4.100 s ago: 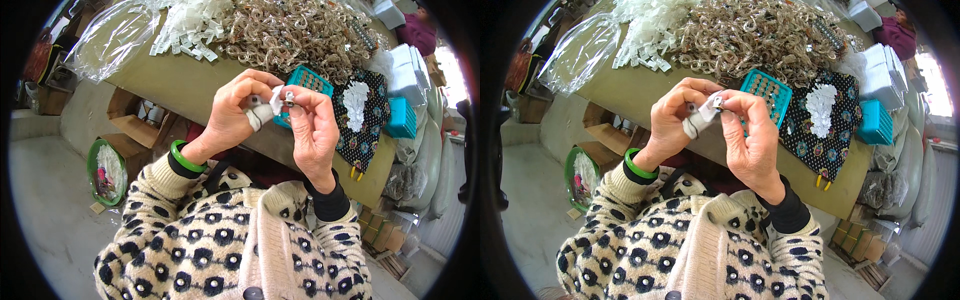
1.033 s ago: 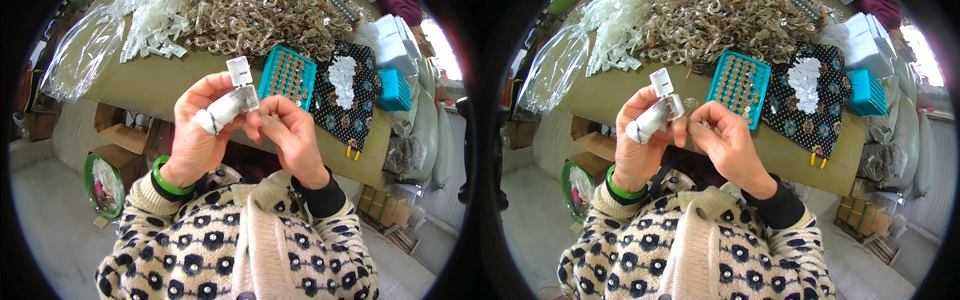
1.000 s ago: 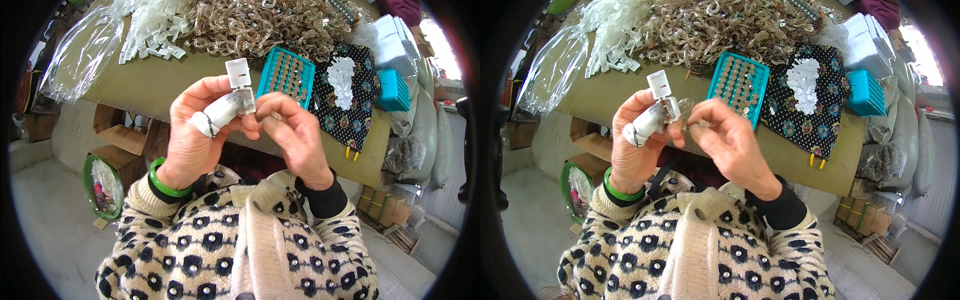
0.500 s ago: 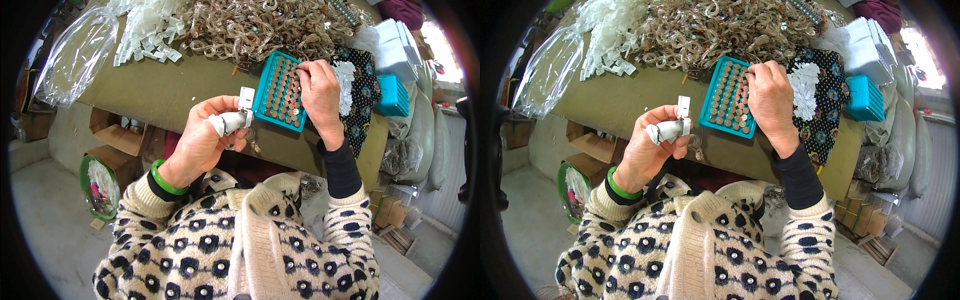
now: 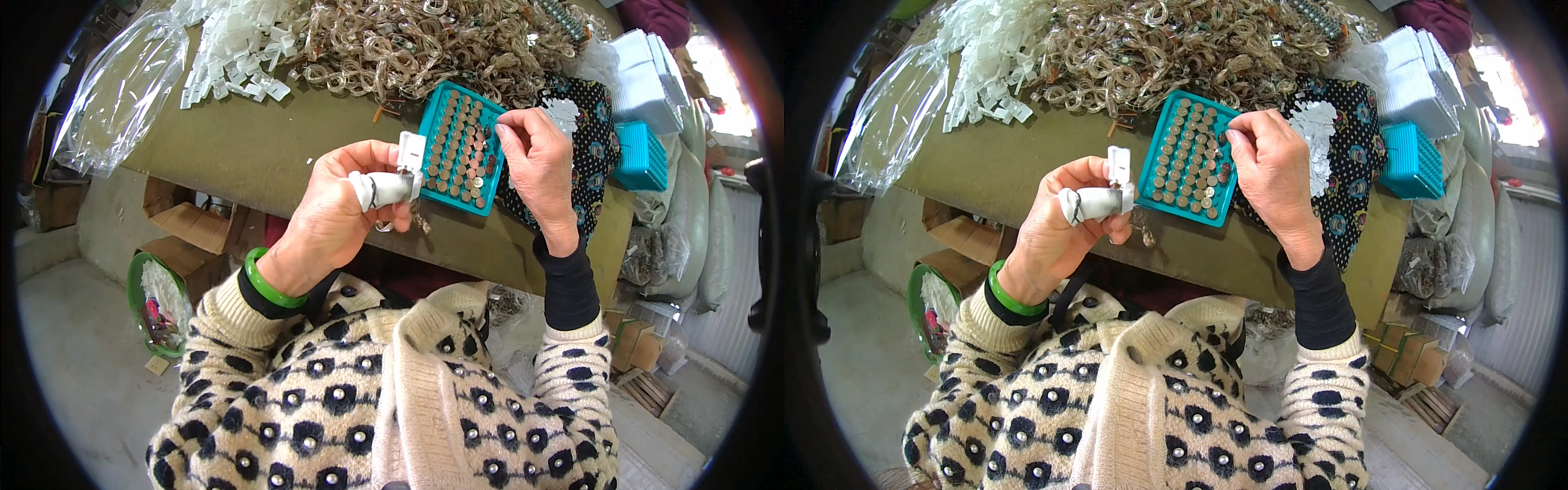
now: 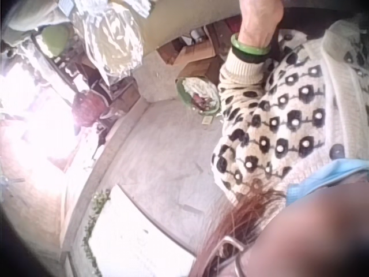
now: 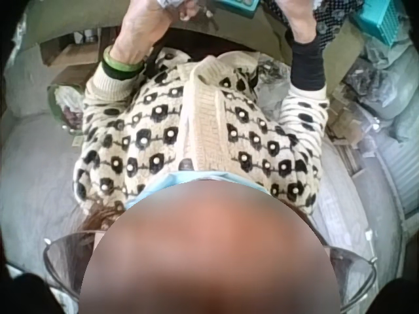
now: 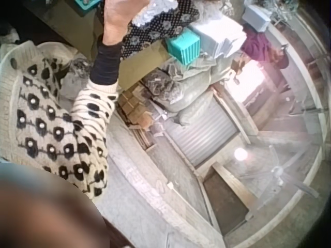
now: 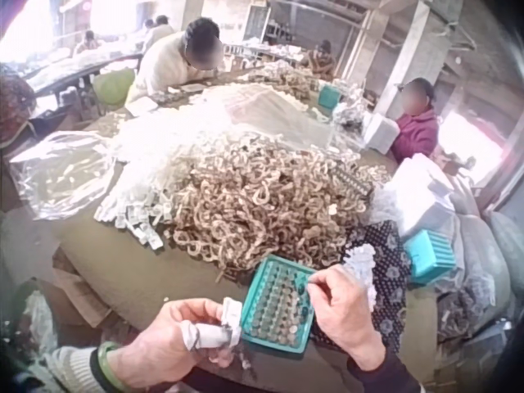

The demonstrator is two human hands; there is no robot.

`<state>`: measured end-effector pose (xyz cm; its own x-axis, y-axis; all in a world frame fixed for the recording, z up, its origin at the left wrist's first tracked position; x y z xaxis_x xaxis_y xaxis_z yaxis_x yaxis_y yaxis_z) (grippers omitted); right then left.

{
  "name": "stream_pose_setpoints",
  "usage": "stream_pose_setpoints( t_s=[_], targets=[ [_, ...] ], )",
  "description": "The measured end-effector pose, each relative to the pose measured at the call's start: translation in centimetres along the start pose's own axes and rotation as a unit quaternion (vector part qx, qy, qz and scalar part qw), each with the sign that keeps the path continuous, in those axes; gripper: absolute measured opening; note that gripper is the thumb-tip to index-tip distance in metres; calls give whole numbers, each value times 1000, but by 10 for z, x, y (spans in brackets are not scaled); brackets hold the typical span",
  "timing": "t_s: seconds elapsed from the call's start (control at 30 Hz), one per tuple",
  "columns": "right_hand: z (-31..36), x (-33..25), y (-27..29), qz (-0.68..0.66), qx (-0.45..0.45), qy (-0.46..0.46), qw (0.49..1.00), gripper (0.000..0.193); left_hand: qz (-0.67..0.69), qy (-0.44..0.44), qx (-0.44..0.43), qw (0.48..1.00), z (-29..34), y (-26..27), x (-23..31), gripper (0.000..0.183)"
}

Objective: The person assembles small electronic components by inserting metal pins into white plastic housings. They repeatedly pick a housing, insert a pin, and place the assembled unit on the table. The person also handles a blue plastic tray containing small metal parts.

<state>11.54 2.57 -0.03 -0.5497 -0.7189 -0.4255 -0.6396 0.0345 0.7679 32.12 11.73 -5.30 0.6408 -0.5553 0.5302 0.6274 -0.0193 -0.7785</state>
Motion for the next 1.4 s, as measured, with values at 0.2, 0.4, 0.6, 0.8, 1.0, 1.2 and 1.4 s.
stream_pose_setpoints(
  t_s=[0.2, 0.4, 0.6, 0.8, 1.0, 1.2, 1.4],
  targets=[
    [4, -4, -10, 33, -60, 61, 996, 10, -19, 15, 15, 1000, -1, -6, 1, 32],
    [0, -24, -5, 11, -8, 76, 997, 9, -30, -26, 56, 998, -3, -12, 1, 31],
    [10, -79, -6, -6, 43, 154, 987, 20, -76, -60, 106, 990, -3, -18, 1, 32],
    [13, -95, -14, 33, -7, 182, 983, 26, -89, -55, 111, 988, -1, -20, -4, 31],
    [13, -87, -8, -57, 50, 109, 991, 22, -105, -61, 104, 987, -2, -22, -6, 26],
    [13, -86, -12, -86, 44, 104, 990, 24, -95, -73, 86, 989, -1, -20, -6, 28],
    [18, -64, 2, -181, 5, -2, 984, 12, -98, -26, 92, 991, -3, -15, -9, 23]
  ],
)
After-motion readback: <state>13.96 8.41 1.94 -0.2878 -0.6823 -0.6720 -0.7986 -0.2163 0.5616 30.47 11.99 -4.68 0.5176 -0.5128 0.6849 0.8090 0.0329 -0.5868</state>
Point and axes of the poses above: each hand's wrist, its own z-axis away from the middle knuckle, its own y-axis out of the back of the hand, x = y × z, the point moved 5 cm from there along -z, towards the middle knuckle, and after that the axes turned 14 degrees about y, right-handed, at the moved point
